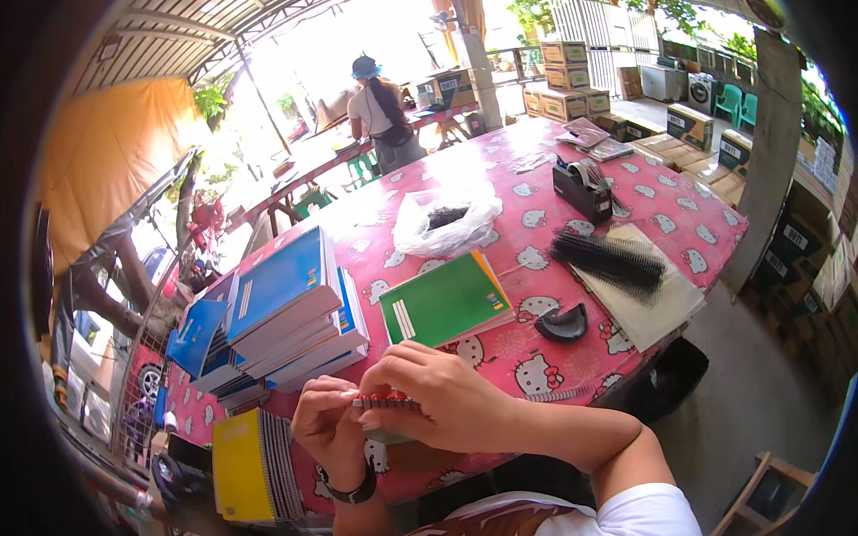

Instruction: The person sorts various colorful notebooks by placing them one by one into an organized stack, while also applying small black plastic spiral binders to some of the books.

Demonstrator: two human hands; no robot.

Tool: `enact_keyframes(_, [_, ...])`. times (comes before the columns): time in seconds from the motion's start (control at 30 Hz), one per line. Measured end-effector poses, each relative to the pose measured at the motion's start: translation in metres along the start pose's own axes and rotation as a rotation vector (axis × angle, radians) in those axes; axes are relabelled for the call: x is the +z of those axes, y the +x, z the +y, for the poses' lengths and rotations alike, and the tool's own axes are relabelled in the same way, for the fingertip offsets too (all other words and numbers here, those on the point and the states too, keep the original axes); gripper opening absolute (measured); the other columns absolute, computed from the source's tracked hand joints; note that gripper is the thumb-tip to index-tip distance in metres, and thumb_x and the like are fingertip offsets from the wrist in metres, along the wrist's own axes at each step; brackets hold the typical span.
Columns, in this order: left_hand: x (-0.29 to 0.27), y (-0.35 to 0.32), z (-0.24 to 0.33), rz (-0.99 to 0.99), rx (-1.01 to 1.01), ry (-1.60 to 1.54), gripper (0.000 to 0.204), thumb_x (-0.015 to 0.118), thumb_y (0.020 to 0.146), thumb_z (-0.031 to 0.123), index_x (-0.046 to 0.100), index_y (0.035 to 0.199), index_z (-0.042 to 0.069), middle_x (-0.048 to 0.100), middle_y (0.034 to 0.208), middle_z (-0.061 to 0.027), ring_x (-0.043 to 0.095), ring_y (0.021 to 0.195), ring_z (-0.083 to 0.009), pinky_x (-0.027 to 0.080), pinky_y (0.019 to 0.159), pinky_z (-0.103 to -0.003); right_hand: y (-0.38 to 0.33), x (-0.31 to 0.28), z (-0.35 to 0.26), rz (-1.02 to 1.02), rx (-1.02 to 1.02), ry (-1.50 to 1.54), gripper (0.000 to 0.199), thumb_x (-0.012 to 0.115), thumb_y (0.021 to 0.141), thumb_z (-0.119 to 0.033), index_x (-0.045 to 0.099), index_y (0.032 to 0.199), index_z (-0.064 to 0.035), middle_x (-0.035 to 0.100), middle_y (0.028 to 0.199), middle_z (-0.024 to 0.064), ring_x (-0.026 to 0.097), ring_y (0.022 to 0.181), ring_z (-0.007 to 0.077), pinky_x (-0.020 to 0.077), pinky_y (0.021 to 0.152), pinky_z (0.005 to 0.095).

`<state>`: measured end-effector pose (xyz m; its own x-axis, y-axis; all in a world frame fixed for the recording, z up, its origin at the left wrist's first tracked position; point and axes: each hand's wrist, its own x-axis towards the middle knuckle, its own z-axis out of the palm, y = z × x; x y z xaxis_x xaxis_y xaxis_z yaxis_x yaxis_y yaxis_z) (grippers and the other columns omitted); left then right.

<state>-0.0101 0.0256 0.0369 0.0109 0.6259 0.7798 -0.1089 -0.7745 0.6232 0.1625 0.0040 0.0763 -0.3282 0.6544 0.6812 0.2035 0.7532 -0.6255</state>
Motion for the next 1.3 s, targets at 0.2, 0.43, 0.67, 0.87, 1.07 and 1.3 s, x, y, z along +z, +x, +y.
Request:
enact_keyframes(0.2, [-0.003,-0.009,-0.008,0.010,0.032,-0.033,0.017,0.073,0.070,-0.001,0.061,0.082,0.002,0.062,0.081,-0.0108,0.060,0.073,-0.0182,0.047,0.066,-0.027,0.002,0.008,0.009,0.001,-0.054,0.048,0.025,0.065,0.083,-0.024,0.053,0.090,-0.0032,0.052,0.083,0.0101,0.053,0.080,0.0276,0.0434,0.070,0.0362])
enact_keyframes(0.43, [0.000,-0.011,-0.008,0.026,0.110,0.050,0.015,0.072,0.075,0.004,0.058,0.082,0.004,0.061,0.079,-0.0101,0.058,0.071,-0.0180,0.045,0.063,-0.028,0.013,0.004,0.011,-0.088,-0.237,-0.133,0.021,0.069,0.082,-0.020,0.055,0.091,-0.0058,0.054,0.084,0.0070,0.053,0.079,0.0232,0.0443,0.067,0.0334])
enact_keyframes(0.67, [-0.005,-0.008,-0.011,-0.017,0.156,0.128,0.013,0.065,0.080,-0.001,0.059,0.091,0.003,0.060,0.085,-0.0109,0.059,0.073,-0.0181,0.050,0.063,-0.027,0.012,0.017,-0.001,-0.057,-0.183,-0.356,0.014,0.062,0.083,-0.014,0.055,0.086,-0.0020,0.051,0.081,0.0102,0.051,0.074,0.0276,0.0441,0.066,0.0389])
enact_keyframes(0.87, [-0.009,-0.014,-0.008,0.013,0.076,0.215,0.017,0.062,0.084,0.003,0.057,0.100,0.001,0.060,0.090,-0.0113,0.058,0.080,-0.0178,0.049,0.063,-0.029,0.011,0.024,-0.007,-0.145,-0.057,-0.465,0.032,0.062,0.085,-0.028,0.056,0.099,-0.0003,0.057,0.095,0.0134,0.055,0.084,0.0286,0.0450,0.070,0.0363])
enact_keyframes(1.07, [-0.034,-0.022,-0.006,0.226,-0.086,0.363,0.015,0.059,0.090,0.016,0.056,0.092,0.001,0.056,0.082,-0.0062,0.052,0.072,-0.0092,0.045,0.060,-0.028,0.007,-0.002,-0.002,0.300,-0.086,-0.562,0.056,0.060,0.086,-0.043,0.051,0.118,0.0016,0.056,0.118,0.0156,0.054,0.106,0.0272,0.0420,0.088,0.0378])
enact_keyframes(1.3, [-0.243,-0.037,0.066,0.976,-0.130,-0.053,0.031,0.052,0.092,0.022,0.053,0.110,-0.004,0.059,0.105,-0.0150,0.058,0.094,-0.0226,0.047,0.082,-0.036,-0.067,-0.097,0.064,0.715,0.119,-0.282,0.034,0.050,0.092,-0.013,0.050,0.121,0.0041,0.056,0.120,0.0128,0.053,0.103,0.0178,0.0395,0.086,0.0288])
